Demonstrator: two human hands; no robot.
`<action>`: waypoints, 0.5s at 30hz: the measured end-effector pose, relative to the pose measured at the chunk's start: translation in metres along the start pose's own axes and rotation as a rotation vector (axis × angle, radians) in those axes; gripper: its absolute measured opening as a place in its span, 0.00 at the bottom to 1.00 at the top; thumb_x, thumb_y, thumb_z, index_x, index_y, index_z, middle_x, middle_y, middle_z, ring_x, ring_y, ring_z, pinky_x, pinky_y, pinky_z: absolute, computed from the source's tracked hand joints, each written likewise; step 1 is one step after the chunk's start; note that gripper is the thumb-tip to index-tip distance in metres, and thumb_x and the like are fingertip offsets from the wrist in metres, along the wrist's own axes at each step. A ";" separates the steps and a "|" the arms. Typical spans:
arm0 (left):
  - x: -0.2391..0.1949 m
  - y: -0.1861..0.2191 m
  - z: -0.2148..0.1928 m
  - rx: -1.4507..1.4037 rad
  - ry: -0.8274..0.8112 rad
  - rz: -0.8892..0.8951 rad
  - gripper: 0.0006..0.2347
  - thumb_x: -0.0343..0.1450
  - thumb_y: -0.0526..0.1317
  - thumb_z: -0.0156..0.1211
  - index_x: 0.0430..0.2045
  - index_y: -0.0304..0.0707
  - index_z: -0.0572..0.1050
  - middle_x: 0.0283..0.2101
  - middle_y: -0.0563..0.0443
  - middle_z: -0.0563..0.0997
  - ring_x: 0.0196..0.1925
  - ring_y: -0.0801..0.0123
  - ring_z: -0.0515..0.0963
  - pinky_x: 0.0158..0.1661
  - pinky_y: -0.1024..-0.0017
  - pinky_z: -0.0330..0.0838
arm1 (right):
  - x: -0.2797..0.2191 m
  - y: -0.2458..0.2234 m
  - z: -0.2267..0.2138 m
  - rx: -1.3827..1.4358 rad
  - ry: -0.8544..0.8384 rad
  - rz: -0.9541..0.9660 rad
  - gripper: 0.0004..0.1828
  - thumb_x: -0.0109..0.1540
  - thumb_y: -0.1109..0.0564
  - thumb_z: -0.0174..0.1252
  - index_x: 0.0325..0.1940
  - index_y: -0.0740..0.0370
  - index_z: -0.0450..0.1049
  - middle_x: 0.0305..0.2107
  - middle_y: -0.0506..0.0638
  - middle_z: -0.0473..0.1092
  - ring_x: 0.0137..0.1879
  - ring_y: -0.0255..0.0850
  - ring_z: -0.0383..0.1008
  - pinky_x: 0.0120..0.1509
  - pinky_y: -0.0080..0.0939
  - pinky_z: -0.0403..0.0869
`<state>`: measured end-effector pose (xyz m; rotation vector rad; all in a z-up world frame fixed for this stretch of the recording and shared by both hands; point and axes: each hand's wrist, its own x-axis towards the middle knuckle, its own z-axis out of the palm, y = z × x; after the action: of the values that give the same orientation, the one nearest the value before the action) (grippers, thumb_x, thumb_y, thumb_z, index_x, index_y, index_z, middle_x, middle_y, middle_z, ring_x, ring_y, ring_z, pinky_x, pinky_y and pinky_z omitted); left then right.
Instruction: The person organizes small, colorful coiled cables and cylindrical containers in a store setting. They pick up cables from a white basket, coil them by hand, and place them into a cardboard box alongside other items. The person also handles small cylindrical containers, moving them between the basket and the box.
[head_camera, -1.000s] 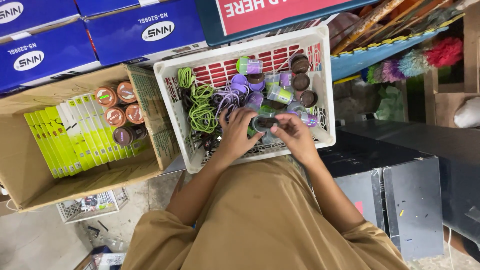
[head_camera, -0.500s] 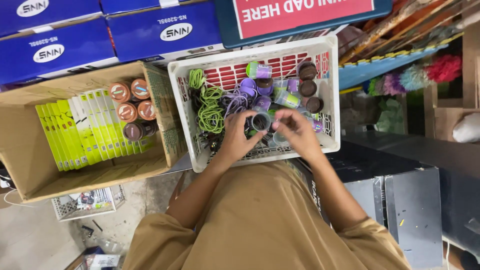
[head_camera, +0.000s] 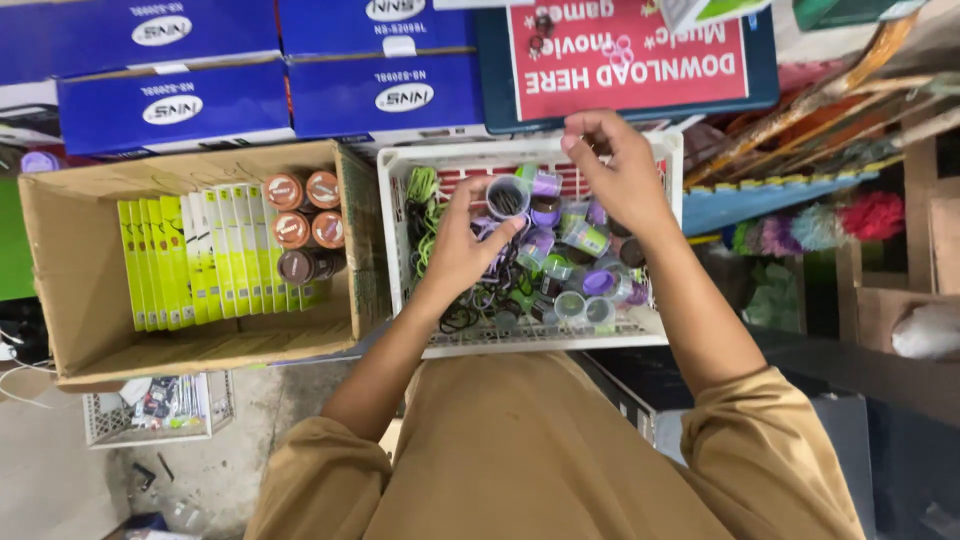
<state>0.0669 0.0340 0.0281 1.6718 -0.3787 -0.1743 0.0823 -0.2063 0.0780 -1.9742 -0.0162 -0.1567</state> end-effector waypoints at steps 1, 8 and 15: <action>0.003 0.000 -0.002 0.001 0.005 0.005 0.24 0.70 0.40 0.71 0.57 0.32 0.67 0.54 0.45 0.79 0.54 0.66 0.81 0.56 0.67 0.75 | 0.002 -0.001 0.000 0.000 -0.002 -0.007 0.12 0.70 0.59 0.61 0.56 0.65 0.73 0.40 0.46 0.75 0.44 0.31 0.72 0.50 0.32 0.73; 0.001 -0.021 -0.002 -0.050 0.019 -0.013 0.26 0.70 0.39 0.69 0.62 0.34 0.65 0.59 0.44 0.74 0.58 0.65 0.78 0.52 0.68 0.77 | -0.014 0.024 0.012 -0.020 -0.091 0.063 0.13 0.68 0.57 0.61 0.55 0.65 0.74 0.42 0.48 0.77 0.45 0.33 0.75 0.49 0.34 0.73; -0.015 -0.067 0.017 -0.047 -0.016 -0.108 0.26 0.70 0.40 0.69 0.62 0.34 0.65 0.57 0.44 0.77 0.58 0.64 0.79 0.56 0.67 0.75 | -0.033 0.104 0.035 -0.190 -0.279 0.135 0.16 0.65 0.53 0.62 0.53 0.63 0.75 0.48 0.57 0.76 0.49 0.48 0.78 0.54 0.45 0.76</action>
<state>0.0569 0.0296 -0.0420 1.6459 -0.2941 -0.2751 0.0622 -0.2136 -0.0346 -2.1652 -0.0508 0.2128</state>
